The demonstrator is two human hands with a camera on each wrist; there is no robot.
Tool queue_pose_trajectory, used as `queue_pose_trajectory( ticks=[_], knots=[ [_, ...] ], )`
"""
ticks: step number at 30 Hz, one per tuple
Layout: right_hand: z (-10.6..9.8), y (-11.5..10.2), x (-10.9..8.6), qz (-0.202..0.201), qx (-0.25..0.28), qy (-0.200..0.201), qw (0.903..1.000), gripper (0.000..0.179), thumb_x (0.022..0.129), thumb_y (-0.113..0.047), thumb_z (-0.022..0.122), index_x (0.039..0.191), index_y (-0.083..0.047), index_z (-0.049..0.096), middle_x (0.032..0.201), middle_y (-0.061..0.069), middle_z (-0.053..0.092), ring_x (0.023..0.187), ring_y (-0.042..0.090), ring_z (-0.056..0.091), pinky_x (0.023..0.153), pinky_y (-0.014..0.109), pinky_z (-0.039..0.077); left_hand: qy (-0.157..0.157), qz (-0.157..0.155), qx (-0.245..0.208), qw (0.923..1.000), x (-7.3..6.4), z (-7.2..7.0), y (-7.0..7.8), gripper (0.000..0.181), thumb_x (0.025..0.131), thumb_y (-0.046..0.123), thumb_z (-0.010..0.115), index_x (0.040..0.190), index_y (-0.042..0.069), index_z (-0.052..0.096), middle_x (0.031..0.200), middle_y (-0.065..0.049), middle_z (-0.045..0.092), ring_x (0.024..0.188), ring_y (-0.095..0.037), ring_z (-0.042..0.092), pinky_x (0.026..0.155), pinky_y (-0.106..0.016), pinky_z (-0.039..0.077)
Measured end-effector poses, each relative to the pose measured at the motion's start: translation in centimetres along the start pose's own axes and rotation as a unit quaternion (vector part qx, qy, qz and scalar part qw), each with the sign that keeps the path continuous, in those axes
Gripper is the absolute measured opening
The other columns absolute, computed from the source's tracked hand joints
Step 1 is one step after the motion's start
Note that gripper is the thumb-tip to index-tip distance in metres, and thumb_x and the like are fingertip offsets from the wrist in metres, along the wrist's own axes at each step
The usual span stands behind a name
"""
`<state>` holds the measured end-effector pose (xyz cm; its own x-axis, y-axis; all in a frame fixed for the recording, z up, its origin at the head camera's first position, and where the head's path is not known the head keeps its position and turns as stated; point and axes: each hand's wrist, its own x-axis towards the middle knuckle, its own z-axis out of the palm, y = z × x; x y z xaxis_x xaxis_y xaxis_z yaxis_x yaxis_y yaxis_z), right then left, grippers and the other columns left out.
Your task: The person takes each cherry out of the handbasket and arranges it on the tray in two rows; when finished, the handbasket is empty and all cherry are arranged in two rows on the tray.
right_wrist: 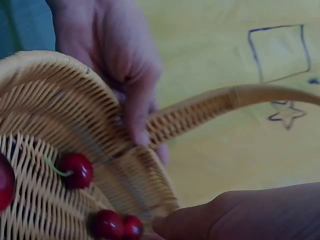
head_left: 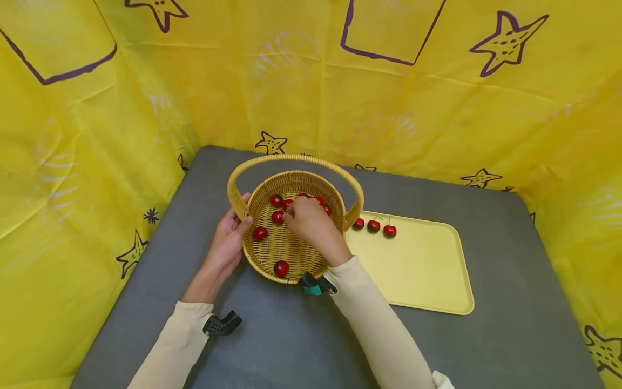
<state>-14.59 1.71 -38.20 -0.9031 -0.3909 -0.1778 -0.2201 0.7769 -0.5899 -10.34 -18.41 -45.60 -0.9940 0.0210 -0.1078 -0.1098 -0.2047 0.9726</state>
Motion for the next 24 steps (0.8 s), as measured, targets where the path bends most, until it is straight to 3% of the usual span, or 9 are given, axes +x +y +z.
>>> queue_pose_trajectory(
  ticks=[3, 7, 12, 18, 24],
  knots=[
    [0.8, -0.4, 1.4, 0.032, -0.014, -0.027, 0.9990, 0.052, 0.105, -0.021, 0.065, 0.057, -0.014, 0.048, 0.053, -0.004, 0.039, 0.050, 0.013, 0.044, 0.049, 0.025, 0.035, -0.002, 0.000, 0.000, 1.0000, 0.0, 0.0, -0.1, 0.062, 0.111, -0.003, 0.040, 0.169, 0.009, 0.024, 0.172, -0.009, 0.029, 0.156, -0.020, 0.030, 0.125, -0.038, 0.028],
    [1.7, -0.8, 2.2, 0.054, -0.024, -0.039, 0.9975, 0.038, 0.105, -0.025, 0.066, 0.070, -0.012, 0.057, 0.064, 0.001, 0.050, 0.055, 0.016, 0.054, 0.050, 0.026, 0.043, -0.002, 0.002, 0.003, 1.0000, -0.1, 0.0, -0.2, 0.062, 0.111, -0.003, 0.041, 0.169, 0.010, 0.024, 0.172, -0.007, 0.030, 0.156, -0.018, 0.030, 0.122, -0.030, 0.031],
    [2.5, -0.9, 2.8, 0.042, -0.023, -0.013, 0.9988, 0.026, 0.104, -0.023, 0.069, 0.084, -0.007, 0.064, 0.073, 0.006, 0.056, 0.062, 0.019, 0.057, 0.053, 0.028, 0.045, 0.000, 0.003, 0.005, 1.0000, 0.0, 0.1, -0.2, 0.062, 0.111, -0.002, 0.042, 0.169, 0.011, 0.026, 0.172, -0.006, 0.030, 0.156, -0.016, 0.030, 0.120, -0.026, 0.032],
    [3.7, -0.9, 3.8, 0.030, -0.004, 0.025, 0.9992, 0.030, 0.103, -0.026, 0.071, 0.079, -0.010, 0.064, 0.072, 0.005, 0.057, 0.061, 0.019, 0.057, 0.052, 0.028, 0.044, 0.002, -0.002, 0.012, 0.9999, 0.0, -0.1, 0.0, 0.062, 0.112, -0.002, 0.042, 0.169, 0.013, 0.026, 0.172, -0.006, 0.030, 0.156, -0.015, 0.029, 0.124, -0.032, 0.030],
    [4.7, -1.6, 4.9, 0.013, -0.026, 0.047, 0.9985, 0.031, 0.101, -0.033, 0.075, 0.081, -0.010, 0.067, 0.069, 0.003, 0.060, 0.061, 0.017, 0.057, 0.052, 0.027, 0.043, 0.001, -0.001, 0.002, 1.0000, -0.1, -0.1, 0.1, 0.062, 0.111, -0.002, 0.043, 0.169, 0.012, 0.026, 0.172, -0.007, 0.031, 0.156, -0.017, 0.030, 0.121, -0.030, 0.033]
  ],
)
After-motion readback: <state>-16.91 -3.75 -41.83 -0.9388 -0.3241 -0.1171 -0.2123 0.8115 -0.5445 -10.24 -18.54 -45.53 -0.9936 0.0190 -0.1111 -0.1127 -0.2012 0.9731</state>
